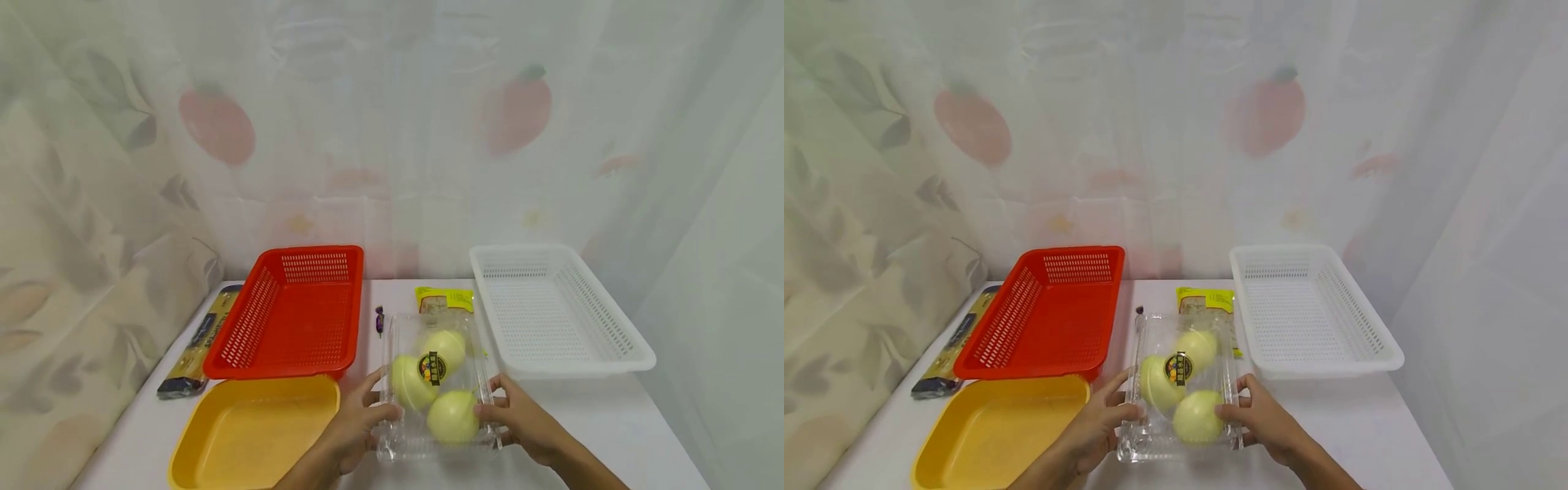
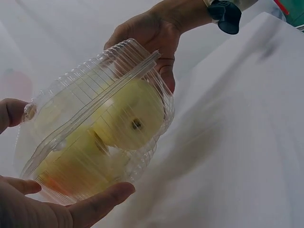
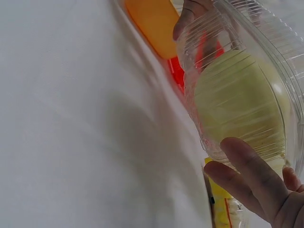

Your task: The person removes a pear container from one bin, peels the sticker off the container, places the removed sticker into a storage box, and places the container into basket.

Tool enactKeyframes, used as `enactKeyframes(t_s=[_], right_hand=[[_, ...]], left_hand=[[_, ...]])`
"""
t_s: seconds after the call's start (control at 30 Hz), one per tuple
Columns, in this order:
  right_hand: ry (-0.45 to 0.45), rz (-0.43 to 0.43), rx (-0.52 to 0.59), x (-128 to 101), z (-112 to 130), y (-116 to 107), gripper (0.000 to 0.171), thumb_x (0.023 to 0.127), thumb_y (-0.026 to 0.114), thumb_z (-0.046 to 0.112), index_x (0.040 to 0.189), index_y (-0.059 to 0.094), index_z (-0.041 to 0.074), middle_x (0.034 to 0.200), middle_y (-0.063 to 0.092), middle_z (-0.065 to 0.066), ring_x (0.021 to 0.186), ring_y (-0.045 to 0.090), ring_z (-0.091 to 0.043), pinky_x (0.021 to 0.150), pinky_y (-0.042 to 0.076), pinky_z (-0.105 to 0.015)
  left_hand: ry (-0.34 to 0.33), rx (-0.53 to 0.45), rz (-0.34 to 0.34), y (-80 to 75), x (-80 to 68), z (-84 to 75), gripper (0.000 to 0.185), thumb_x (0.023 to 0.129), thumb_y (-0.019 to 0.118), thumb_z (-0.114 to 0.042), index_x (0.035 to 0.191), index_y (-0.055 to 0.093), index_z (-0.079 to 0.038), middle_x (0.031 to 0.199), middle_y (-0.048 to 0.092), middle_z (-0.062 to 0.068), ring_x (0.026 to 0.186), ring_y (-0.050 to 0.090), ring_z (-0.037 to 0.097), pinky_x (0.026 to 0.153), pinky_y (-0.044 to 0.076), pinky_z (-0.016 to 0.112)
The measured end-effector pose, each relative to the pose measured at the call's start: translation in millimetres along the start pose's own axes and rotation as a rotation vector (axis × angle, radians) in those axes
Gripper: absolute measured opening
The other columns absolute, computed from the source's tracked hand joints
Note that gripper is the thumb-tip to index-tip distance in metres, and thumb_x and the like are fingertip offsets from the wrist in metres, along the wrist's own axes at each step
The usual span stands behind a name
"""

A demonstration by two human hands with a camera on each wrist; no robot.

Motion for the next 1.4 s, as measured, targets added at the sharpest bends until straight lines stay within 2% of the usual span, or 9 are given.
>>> enactKeyframes(t_s=[0.23, 0.43, 0.57, 0.7, 0.9, 1.17, 1.4], right_hand=[[0.014, 0.0, 0.019, 5.7, -11.2, -0.5, 0.049, 0.093, 0.062, 0.02, 0.117, 0.026, -0.002, 0.103, 0.06, -0.019, 0.086, 0.066, -0.029, 0.066, 0.056, -0.04], [0.032, -0.013, 0.009, 10.3, -18.7, -2.0, 0.046, 0.092, 0.061, 0.021, 0.114, 0.027, -0.001, 0.104, 0.059, -0.019, 0.083, 0.066, -0.029, 0.065, 0.056, -0.039], [0.038, -0.022, 0.0, 12.6, -20.8, -2.7, 0.045, 0.092, 0.062, 0.021, 0.113, 0.028, 0.0, 0.103, 0.059, -0.019, 0.082, 0.066, -0.027, 0.063, 0.055, -0.036], [0.047, -0.026, 0.0, 14.5, -22.7, -1.0, 0.046, 0.091, 0.064, 0.022, 0.111, 0.029, 0.0, 0.101, 0.062, -0.017, 0.081, 0.064, -0.026, 0.061, 0.052, -0.033], [0.058, -0.032, 0.03, 17.4, -31.3, 2.2, 0.044, 0.091, 0.065, 0.02, 0.11, 0.031, 0.0, 0.102, 0.063, -0.014, 0.084, 0.063, -0.026, 0.061, 0.052, -0.034], [0.076, -0.057, 0.035, 17.7, -40.3, 4.2, 0.045, 0.091, 0.066, 0.021, 0.112, 0.032, 0.0, 0.101, 0.061, -0.013, 0.085, 0.062, -0.024, 0.06, 0.051, -0.033], [0.071, -0.066, 0.024, 15.4, -44.8, 5.8, 0.046, 0.093, 0.064, 0.023, 0.116, 0.031, 0.0, 0.099, 0.06, -0.011, 0.084, 0.061, -0.023, 0.062, 0.05, -0.034]], left_hand=[[-0.015, 0.006, 0.007, -4.7, 4.6, 9.2, 0.088, 0.08, 0.072, -0.007, 0.154, 0.024, -0.013, 0.131, 0.036, 0.03, 0.094, 0.055, 0.034, 0.07, 0.054, 0.049], [-0.029, 0.016, 0.012, -8.4, 10.6, 17.9, 0.09, 0.079, 0.072, -0.007, 0.154, 0.023, -0.013, 0.134, 0.031, 0.031, 0.096, 0.055, 0.036, 0.061, 0.055, 0.043], [-0.037, 0.023, 0.011, -10.0, 13.3, 22.1, 0.09, 0.078, 0.072, -0.007, 0.154, 0.024, -0.013, 0.132, 0.034, 0.03, 0.095, 0.055, 0.037, 0.058, 0.054, 0.042], [-0.045, 0.032, 0.006, -12.6, 15.3, 25.6, 0.089, 0.078, 0.073, -0.008, 0.154, 0.027, -0.014, 0.127, 0.04, 0.027, 0.095, 0.055, 0.037, 0.061, 0.055, 0.046], [-0.057, 0.061, -0.014, -18.6, 16.2, 34.1, 0.087, 0.079, 0.073, -0.01, 0.153, 0.027, -0.013, 0.12, 0.046, 0.023, 0.091, 0.055, 0.033, 0.064, 0.055, 0.048], [-0.057, -0.017, 0.001, -18.9, 15.4, 46.1, 0.088, 0.079, 0.068, -0.003, 0.154, 0.022, -0.009, 0.118, 0.047, 0.024, 0.093, 0.057, 0.033, 0.072, 0.054, 0.052], [-0.046, 0.007, -0.013, -19.9, 15.9, 49.6, 0.088, 0.078, 0.067, -0.002, 0.153, 0.021, -0.005, 0.113, 0.05, 0.021, 0.092, 0.056, 0.03, 0.071, 0.053, 0.053]])
Point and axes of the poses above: each hand's wrist, its own x-axis towards the middle knuckle, its own y-axis out of the palm, z = x × y, the point moved 8 cm from there along x, towards the middle knuckle
